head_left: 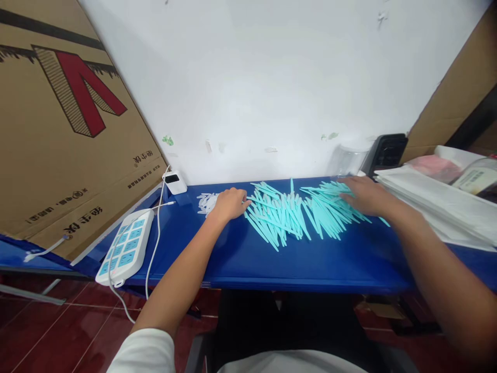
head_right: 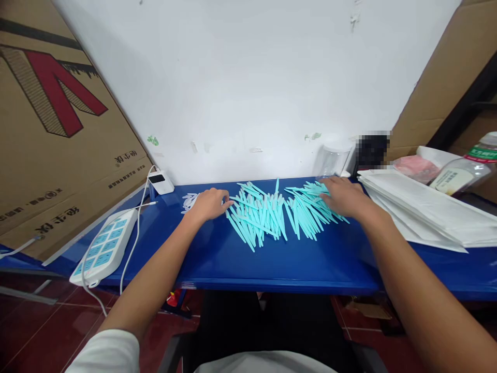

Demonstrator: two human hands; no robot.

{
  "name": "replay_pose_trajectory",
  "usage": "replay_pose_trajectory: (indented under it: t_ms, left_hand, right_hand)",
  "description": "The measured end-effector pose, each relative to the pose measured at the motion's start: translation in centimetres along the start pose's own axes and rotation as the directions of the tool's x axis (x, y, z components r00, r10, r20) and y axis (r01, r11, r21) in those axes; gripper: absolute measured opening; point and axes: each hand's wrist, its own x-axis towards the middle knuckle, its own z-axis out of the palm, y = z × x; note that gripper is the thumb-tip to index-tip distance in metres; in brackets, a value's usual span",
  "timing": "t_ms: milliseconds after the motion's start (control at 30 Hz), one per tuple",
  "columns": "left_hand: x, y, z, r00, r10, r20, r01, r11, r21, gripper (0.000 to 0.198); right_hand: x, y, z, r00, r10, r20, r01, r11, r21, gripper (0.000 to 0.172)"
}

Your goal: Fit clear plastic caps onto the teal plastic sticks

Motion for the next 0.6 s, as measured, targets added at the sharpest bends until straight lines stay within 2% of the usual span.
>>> replay_pose_trajectory:
  t_ms: [67, 133, 367, 600]
  left_hand:
    - [0.0, 0.0, 0.0, 1.0, -0.001, -0.004, 0.001, 1.0, 0.001, 0.035]
    - [0.0, 0.0, 0.0, 1.0, -0.005, -0.014, 0.005, 1.0, 0.006, 0.035]
    - [0.0, 0.1, -0.2, 1.0, -0.002, 0.012, 0.002, 1.0, 0.0, 0.035]
    - [-0.1, 0.1, -0.3, 1.0, -0.02, 0.006, 0.02, 1.0, 0.005, 0.035]
  right_hand:
    - [0.5, 1.6, 0.7, 0.996, 0.027, 0.083, -0.024, 0.999, -0.032, 0.051]
    - [0.3, 2.4, 1.2, 0.992, 0.063, 0.105, -0.056, 0.996, -0.065, 0.047]
    - [-3.4, 1.1, 0.2, 0.993, 0.113, 0.016, -0.109, 0.982, -0.157, 0.035]
    - [-5.7, 0.4, -0.5, 0.981, 0.189, -0.049, -0.192, 0.977, -0.093, 0.031]
